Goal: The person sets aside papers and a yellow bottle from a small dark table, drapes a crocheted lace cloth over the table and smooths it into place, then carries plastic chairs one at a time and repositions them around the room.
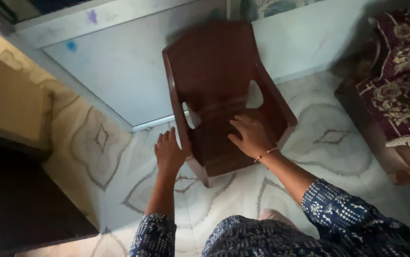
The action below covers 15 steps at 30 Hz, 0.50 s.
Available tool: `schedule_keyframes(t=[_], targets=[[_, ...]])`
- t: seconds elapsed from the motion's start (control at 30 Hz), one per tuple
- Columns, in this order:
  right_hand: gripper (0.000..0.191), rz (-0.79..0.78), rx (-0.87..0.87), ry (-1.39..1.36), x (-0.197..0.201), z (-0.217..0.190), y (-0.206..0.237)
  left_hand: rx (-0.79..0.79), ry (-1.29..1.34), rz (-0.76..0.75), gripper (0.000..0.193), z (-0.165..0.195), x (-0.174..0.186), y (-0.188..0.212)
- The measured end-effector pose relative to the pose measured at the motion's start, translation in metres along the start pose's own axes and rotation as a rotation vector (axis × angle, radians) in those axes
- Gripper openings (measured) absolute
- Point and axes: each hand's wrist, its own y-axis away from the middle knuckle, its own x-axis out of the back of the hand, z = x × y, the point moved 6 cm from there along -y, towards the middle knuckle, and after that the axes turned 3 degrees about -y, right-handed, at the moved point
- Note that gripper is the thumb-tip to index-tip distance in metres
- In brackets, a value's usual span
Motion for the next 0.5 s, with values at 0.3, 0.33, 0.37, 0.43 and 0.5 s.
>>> schedule_keyframes(t=[0.3, 0.33, 0.37, 0.43, 0.5], targets=[[0.047, -0.042, -0.096, -0.024, -0.020, 0.135, -0.077, 0.090, 0.062, -0.220, 0.071, 0.003, -0.092, -0.088], [0.046, -0.039, -0.106, -0.067, -0.022, 0.153, -0.081, 0.120, 0.081, -0.260, 0.069, 0.000, -0.109, -0.094], [0.047, -0.039, -0.089, -0.039, -0.026, 0.171, -0.088, 0.185, 0.086, -0.276, 0.073, -0.004, -0.127, -0.102], [0.047, -0.037, -0.055, 0.013, -0.035, 0.205, -0.107, 0.314, 0.091, -0.305, 0.083, -0.014, -0.161, -0.118], [0.045, -0.033, -0.046, 0.037, -0.042, 0.239, -0.121, 0.385, 0.092, -0.319, 0.079, -0.025, -0.193, -0.129]])
